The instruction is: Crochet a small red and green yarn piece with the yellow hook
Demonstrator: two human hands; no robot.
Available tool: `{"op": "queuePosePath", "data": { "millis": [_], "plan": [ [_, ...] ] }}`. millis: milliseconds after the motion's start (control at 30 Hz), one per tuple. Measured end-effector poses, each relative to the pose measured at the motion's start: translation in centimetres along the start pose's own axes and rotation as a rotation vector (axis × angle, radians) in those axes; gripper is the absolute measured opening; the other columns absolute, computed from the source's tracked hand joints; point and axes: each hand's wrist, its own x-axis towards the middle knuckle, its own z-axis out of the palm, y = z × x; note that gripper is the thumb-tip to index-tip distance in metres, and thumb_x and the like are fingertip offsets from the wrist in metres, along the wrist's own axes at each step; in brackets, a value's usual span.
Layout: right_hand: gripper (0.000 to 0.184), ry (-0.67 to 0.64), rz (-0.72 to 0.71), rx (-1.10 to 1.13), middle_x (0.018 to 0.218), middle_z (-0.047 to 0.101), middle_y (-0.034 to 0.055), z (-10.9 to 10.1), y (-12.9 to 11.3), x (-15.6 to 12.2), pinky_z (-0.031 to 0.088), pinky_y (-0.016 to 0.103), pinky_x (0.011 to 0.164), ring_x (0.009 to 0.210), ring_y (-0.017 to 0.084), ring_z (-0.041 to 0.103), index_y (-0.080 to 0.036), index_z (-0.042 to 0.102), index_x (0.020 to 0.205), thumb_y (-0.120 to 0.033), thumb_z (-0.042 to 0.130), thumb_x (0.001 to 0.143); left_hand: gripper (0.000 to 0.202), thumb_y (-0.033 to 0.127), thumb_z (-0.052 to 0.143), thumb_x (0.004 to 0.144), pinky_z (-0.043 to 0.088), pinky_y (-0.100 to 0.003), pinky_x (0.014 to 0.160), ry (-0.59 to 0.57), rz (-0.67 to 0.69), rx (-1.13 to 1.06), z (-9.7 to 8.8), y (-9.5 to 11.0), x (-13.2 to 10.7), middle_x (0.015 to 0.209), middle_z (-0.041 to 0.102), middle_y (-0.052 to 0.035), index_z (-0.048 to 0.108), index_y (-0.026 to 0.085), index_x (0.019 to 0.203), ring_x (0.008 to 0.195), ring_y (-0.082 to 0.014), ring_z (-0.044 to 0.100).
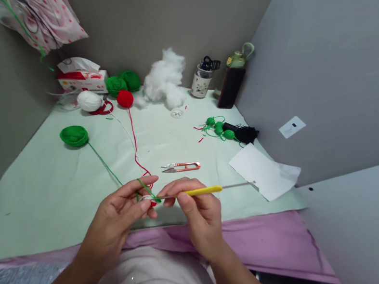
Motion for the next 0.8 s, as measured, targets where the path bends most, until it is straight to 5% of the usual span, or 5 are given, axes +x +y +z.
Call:
{"op": "queuePosePath", "data": {
  "millis": [400,500,633,800],
  "plan": [
    [0.033,-0.184,-0.484,-0.718,0.106,0.078,0.0072,0.0,-0.4,-0.9,0.064,0.036,0.076,0.096,0.022,0.076,-0.028,0.066,0.131,-0.014,0.054,0.103,0.033,0.012,0.086,0.078,0.058,-0.015,0.069,0.151,0.153,0.091,0.7,-0.2,-0.1,0.081,0.064,0.0023,0.086,0.025,0.109,0.073,-0.0086,0.064],
    [0.044,-0.151,-0.598,-0.921,0.111,0.077,0.0070,0.3,0.1,-1.3,0.065,0.035,0.079,0.100,0.023,0.075,-0.031,0.067,0.135,-0.010,0.067,0.097,0.044,0.018,0.089,0.080,0.054,-0.013,0.058,0.069,0.069,-0.059,0.8,-0.3,-0.2,0.081,0.063,0.0034,0.082,0.028,0.122,0.062,-0.0053,0.056],
    [0.036,-0.069,-0.506,-0.721,0.109,0.075,0.0077,0.5,0.5,-1.1,0.062,0.037,0.082,0.100,0.023,0.073,-0.027,0.072,0.130,-0.010,0.062,0.100,0.044,0.026,0.088,0.083,0.043,-0.011,0.043,-0.081,-0.165,-0.287,0.3,0.0,-0.1,0.066,0.051,0.0076,0.080,0.022,0.126,0.045,-0.0002,0.032],
    [0.023,0.068,-0.193,-0.187,0.088,0.074,0.0020,0.8,0.2,-0.1,0.056,0.034,0.069,0.079,0.018,0.066,-0.027,0.077,0.107,-0.018,0.055,0.106,0.036,0.021,0.088,0.083,0.042,-0.011,0.040,-0.034,-0.104,-0.234,0.2,0.2,0.1,0.080,0.059,0.0049,0.083,0.023,0.119,0.043,0.0027,0.032]
  ]
}}
